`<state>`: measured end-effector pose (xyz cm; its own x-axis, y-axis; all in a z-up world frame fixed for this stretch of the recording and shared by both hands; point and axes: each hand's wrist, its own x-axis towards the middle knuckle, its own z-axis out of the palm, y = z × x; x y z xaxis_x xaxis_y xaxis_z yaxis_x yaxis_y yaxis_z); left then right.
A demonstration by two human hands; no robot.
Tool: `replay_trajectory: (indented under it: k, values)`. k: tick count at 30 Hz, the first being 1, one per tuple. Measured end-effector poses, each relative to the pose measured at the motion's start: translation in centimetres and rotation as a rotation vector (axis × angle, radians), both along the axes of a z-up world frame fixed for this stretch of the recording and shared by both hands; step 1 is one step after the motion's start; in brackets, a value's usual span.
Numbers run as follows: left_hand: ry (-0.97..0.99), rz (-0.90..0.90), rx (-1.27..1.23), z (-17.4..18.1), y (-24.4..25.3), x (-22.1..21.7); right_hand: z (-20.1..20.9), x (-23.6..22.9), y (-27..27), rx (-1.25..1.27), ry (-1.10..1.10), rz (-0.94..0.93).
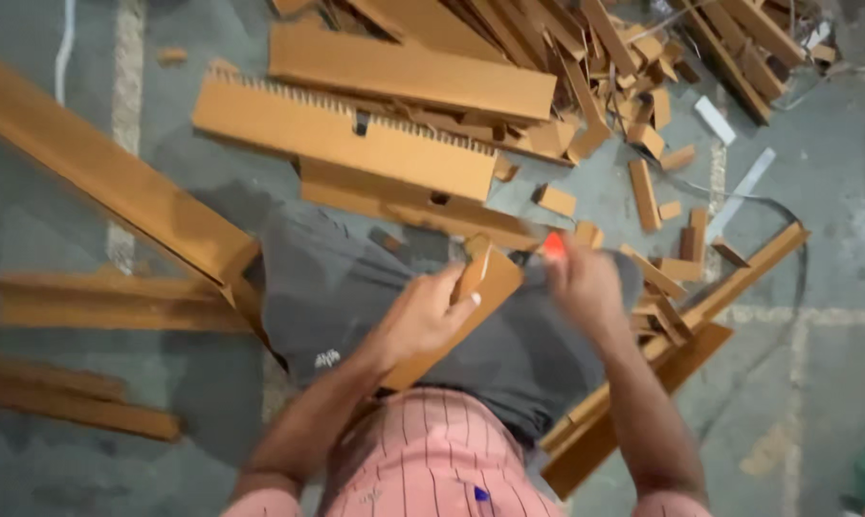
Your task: The person sits on the floor and uses a red utility knife to cut notches and trim edges on long, rectangular cardboard pieces. They repeatedly pick up a piece, cut a specific section, and place it aside, working through a pile of similar items.
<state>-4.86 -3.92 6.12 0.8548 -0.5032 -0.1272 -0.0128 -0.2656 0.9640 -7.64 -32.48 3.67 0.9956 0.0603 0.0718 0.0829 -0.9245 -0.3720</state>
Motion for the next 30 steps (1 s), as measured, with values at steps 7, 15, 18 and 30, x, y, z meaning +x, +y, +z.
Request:
replay_trajectory:
  k: [7,15,18,30]
  values:
    - [0.109,-0.023,0.132,1.2,-0.2,0.7,2.6,-1.4,6.4,0.06,0.168,0.11]
    - [0.038,-0.054,0.15,-1.1,-1.1,0.4,1.3,-1.5,6.7,0.096,0.196,0.132]
    - [0.05,-0.049,0.148,-1.3,-1.1,0.3,1.1,-1.7,6.7,0.093,0.197,0.12]
    - [-0.04,0.003,0.128,-1.0,-1.4,0.1,-2.5,-1.9,5.9,0.067,0.133,0.152]
